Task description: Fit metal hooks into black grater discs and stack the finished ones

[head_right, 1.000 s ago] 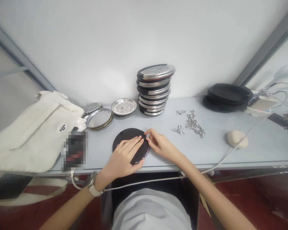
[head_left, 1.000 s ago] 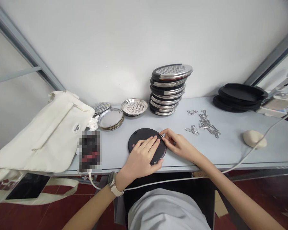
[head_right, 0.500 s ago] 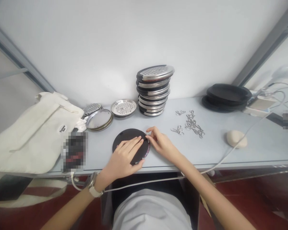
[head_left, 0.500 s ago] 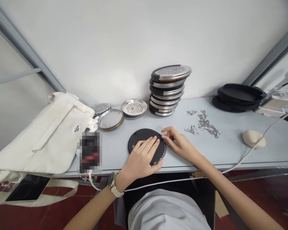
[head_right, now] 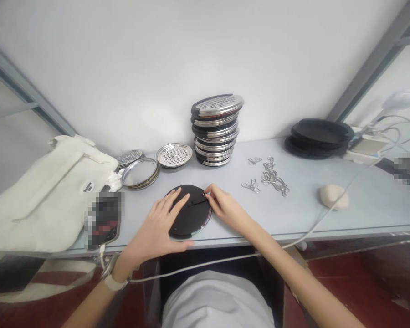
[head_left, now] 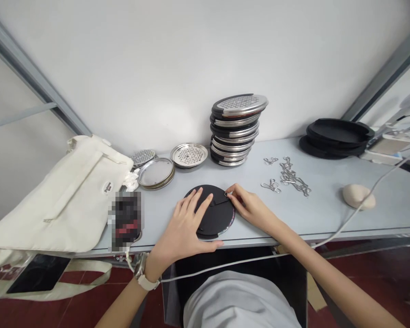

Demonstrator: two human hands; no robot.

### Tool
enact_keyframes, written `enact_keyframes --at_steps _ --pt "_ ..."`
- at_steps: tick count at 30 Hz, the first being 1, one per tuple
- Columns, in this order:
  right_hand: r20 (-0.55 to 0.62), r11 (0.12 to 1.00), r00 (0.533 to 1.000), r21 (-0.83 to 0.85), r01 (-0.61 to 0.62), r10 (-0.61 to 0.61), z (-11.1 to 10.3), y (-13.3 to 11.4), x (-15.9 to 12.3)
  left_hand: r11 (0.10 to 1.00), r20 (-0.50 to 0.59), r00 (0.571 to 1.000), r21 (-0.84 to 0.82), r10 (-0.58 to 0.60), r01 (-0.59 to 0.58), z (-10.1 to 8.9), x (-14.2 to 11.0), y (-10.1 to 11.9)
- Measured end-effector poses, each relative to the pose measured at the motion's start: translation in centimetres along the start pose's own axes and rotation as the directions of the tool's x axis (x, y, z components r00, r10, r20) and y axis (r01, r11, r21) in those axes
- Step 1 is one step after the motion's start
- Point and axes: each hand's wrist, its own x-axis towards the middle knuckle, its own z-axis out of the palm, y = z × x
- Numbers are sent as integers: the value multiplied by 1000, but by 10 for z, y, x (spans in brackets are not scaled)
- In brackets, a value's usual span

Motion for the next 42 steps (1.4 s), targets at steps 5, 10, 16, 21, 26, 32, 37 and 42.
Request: enact_keyframes --at_steps 5,10,16,21,26,32,37,42 --pt "-1 999 1000 -41 -16 16 -2 -3 -1 999 -16 1000 52 -15 16 20 2 3" --pt "-12 996 999 -77 -44 43 -1 -2 0 999 -17 1000 47 -22 22 22 4 5" --pt "-5 982 1000 -188 -21 20 -1 1 1 999 -23 1000 38 -21 21 21 3 5" --pt "27 982 999 -187 -39 45 -2 -1 2 999 -37 999 31 -28 29 22 3 7" --pt "55 982 998 -186 -28 39 -4 -2 4 999 -70 997 26 -37 39 25 3 8" --pt "48 984 998 -177 -20 29 -3 1 3 999 -84 996 16 -38 40 25 3 8" --pt "53 987 998 -159 -18 27 -4 0 3 999 -82 996 15 -40 41 25 3 7" --pt "44 990 999 -140 -25 32 -4 1 1 999 -90 995 27 -42 45 26 3 7"
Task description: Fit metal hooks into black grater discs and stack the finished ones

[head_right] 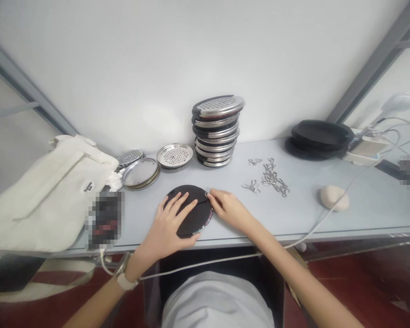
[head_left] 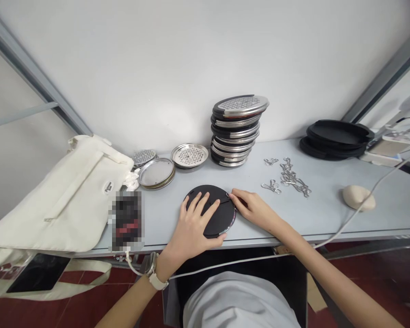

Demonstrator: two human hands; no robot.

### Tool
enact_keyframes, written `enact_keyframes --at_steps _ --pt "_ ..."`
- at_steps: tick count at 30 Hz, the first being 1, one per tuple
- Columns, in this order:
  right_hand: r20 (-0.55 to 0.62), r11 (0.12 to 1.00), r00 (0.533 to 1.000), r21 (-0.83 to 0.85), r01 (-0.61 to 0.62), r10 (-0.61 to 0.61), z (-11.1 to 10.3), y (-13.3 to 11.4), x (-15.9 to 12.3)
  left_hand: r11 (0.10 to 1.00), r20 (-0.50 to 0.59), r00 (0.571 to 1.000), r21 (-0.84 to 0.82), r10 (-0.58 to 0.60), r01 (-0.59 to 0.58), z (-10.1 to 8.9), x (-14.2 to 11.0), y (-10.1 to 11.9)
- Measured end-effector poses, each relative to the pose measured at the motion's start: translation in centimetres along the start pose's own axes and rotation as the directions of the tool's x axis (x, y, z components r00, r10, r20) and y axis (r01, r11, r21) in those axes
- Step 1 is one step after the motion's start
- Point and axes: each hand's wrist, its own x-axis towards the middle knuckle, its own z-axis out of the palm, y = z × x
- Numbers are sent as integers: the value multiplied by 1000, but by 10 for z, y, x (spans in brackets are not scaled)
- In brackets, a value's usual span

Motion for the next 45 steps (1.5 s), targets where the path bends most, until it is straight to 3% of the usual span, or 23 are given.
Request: enact_keyframes --at_steps 7,21,45 --pt "-11 1000 1000 26 -9 9 1 1 -3 1000 -12 1000 13 7 -7 0 1 0" --pt "2 995 1000 -96 25 -25 2 2 -1 999 49 997 -11 51 -51 -5 1 -2" --pt "26 998 999 -67 23 -21 -3 1 -3 995 54 995 -39 90 -88 -6 0 -3"
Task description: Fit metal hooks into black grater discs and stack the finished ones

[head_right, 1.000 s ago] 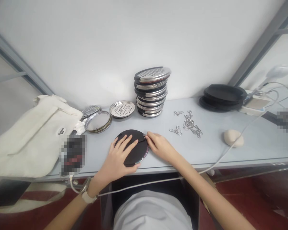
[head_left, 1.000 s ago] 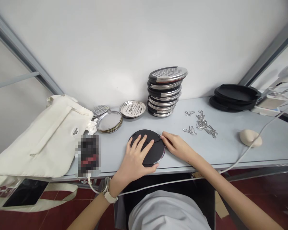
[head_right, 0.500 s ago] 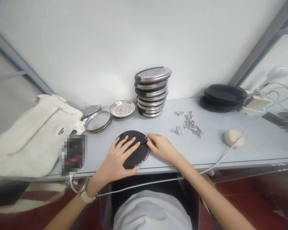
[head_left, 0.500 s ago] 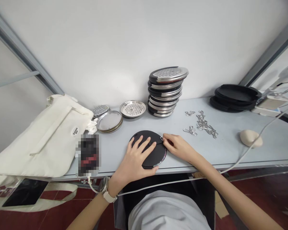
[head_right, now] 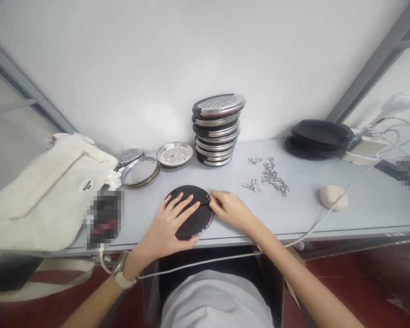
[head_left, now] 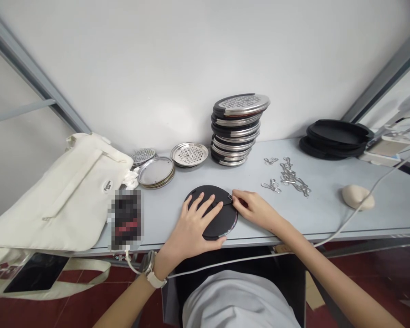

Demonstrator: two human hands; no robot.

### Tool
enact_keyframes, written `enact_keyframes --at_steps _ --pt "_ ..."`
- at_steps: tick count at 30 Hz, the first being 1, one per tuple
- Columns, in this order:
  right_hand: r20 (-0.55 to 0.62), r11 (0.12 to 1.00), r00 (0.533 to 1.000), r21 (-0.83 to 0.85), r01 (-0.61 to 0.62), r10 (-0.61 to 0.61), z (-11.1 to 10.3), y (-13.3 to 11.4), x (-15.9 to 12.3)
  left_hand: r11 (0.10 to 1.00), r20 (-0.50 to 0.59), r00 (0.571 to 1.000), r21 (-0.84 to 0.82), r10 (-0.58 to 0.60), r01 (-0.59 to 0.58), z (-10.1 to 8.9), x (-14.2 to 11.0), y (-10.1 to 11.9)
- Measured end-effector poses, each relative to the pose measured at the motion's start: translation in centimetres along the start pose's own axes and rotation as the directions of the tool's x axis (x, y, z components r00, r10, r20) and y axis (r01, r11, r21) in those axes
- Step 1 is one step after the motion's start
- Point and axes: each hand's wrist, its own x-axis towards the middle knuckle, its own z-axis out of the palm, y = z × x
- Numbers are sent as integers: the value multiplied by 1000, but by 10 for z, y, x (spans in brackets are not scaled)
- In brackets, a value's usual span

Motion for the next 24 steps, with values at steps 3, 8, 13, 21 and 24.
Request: enact_keyframes --at_steps 3,8,13,21,24 --pt "9 1000 1000 -3 6 -6 -1 -1 1 1000 -10 1000 7 -4 4 0 0 0" --pt "11 1000 1000 -16 13 -13 -2 -2 1 1000 -23 1000 10 -8 8 1 0 1" --pt "23 1000 999 -19 23 -22 -2 -3 1 1000 -14 1000 -2 -18 18 2 0 1" --pt "40 998 998 -38 50 -48 -2 2 0 1000 -11 1000 -5 -22 21 2 0 0" --pt "38 997 997 -32 71 -69 -2 3 0 1000 -5 1000 -4 -26 26 2 0 1"
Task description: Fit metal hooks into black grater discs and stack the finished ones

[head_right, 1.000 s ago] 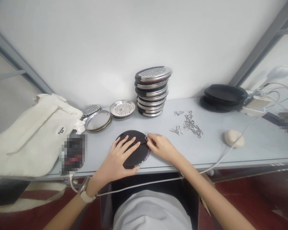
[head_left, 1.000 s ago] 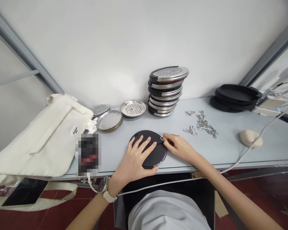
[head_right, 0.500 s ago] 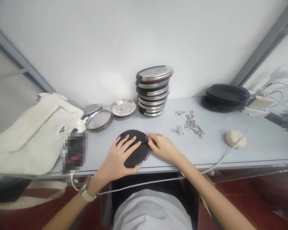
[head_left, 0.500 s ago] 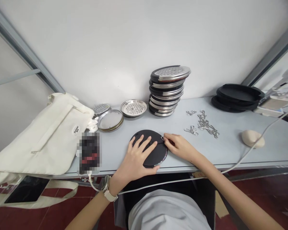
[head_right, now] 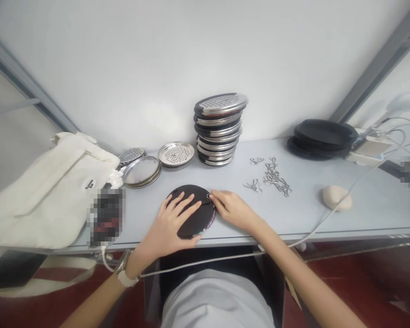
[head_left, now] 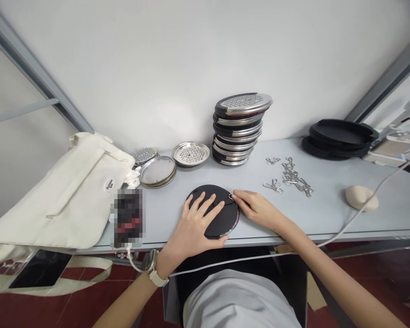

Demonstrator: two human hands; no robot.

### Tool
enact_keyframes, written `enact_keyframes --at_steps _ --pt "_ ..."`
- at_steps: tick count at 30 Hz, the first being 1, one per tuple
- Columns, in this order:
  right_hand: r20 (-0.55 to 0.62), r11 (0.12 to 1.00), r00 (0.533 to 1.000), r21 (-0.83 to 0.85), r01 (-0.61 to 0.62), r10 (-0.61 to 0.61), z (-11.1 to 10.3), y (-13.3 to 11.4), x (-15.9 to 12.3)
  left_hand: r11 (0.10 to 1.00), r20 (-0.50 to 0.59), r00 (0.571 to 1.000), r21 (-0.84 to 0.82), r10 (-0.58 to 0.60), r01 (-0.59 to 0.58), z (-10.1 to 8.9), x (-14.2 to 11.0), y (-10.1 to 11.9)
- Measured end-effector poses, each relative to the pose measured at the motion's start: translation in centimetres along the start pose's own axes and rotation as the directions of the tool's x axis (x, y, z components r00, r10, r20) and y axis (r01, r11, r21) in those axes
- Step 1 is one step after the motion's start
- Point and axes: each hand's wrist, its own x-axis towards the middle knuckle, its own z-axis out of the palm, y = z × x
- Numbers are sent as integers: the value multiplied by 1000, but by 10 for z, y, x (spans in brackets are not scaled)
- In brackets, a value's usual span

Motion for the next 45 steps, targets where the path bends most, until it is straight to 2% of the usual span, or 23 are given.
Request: enact_keyframes --at_steps 17,32,45 --pt "26 998 998 13 -60 60 -1 -1 0 1000 -8 1000 2 -9 9 0 0 1" --pt "-24 997 998 35 -64 65 2 -2 -2 999 -11 999 5 -34 34 0 3 2" --pt "-4 998 998 -20 -66 66 3 0 1 999 -9 999 -5 -41 41 1 2 2"
